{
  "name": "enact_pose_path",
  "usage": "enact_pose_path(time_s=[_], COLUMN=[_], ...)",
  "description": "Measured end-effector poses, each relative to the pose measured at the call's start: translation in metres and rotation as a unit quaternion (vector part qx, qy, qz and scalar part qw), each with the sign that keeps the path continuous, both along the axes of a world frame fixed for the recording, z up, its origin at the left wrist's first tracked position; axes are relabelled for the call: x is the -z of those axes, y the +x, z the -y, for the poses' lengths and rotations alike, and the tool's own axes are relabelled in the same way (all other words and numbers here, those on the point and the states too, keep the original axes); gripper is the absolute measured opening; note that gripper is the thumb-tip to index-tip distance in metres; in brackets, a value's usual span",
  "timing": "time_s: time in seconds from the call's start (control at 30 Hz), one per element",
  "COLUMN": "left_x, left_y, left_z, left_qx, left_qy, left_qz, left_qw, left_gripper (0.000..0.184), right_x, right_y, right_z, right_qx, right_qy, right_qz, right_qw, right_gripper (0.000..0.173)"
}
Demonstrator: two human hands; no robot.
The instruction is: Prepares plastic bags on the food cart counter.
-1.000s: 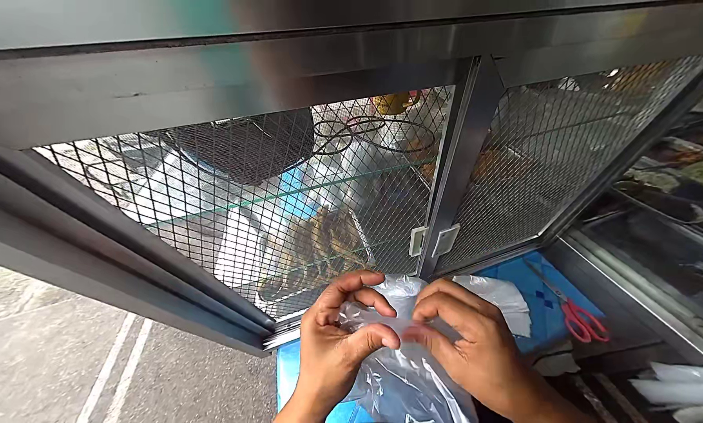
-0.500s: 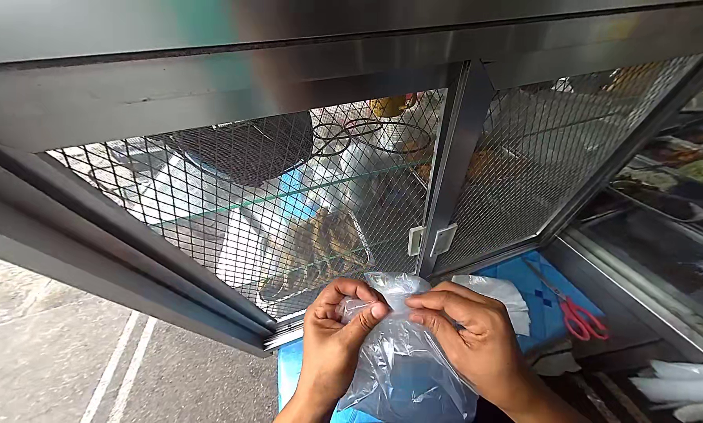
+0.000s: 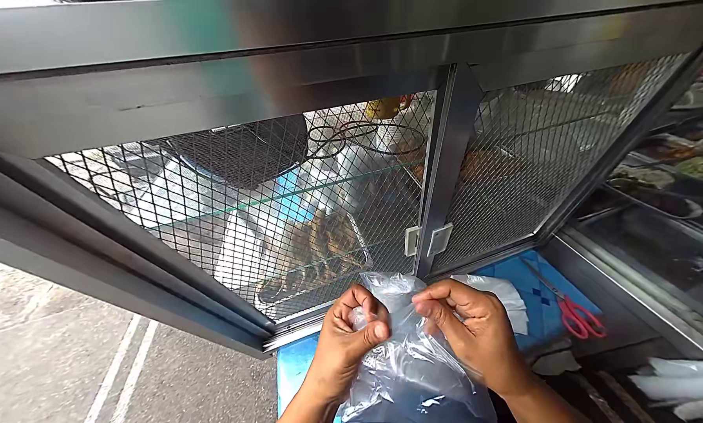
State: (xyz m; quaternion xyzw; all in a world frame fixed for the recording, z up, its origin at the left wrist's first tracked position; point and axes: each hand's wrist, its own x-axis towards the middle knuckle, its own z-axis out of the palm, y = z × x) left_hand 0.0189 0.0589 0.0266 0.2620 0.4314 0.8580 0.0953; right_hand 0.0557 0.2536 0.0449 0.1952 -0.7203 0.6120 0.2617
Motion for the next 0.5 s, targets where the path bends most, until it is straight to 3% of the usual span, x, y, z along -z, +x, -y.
enact_pose_path(time_s=[0.1,0.17,0.23,0.3,0.37,0.43,0.5], left_x=[0.006,0.016,0.029,0.04,0.043,0.035,0.022], left_y=[-0.001,-0.003,-0.003,-0.004,-0.007,-0.012,-0.02], left_z=[0.003,0.007,0.011,0.016,0.019,0.018,0.011], left_qx=[0.036,0.081,0.117,0.152,0.155,0.114,0.026], left_qy=[0.002,-0.016,-0.055,-0.067,-0.033,0.004,-0.007], left_qz=[-0.003,-0.017,-0.018,-0.008,0.026,0.072,0.122], left_qw=[0.999,0.996,0.991,0.986,0.987,0.991,0.992], left_gripper=[0.019,0.018,0.015,0.01,0.014,0.015,0.01], right_x=[0.005,0.004,-0.003,-0.008,-0.004,0.001,0.007], right_y=[-0.001,0.001,0.005,0.008,0.001,-0.012,-0.025], right_z=[0.001,-0.001,-0.001,-0.006,-0.016,-0.024,-0.029], right_qx=[-0.021,-0.107,-0.192,-0.258,-0.293,-0.273,-0.204], right_qy=[0.002,-0.071,-0.201,-0.321,-0.39,-0.405,-0.327], right_qz=[-0.016,0.02,0.121,0.21,0.206,0.184,0.178], right_qw=[1.0,0.992,0.953,0.886,0.848,0.853,0.905], right_gripper=[0.019,0.021,0.019,0.016,0.021,0.046,0.057])
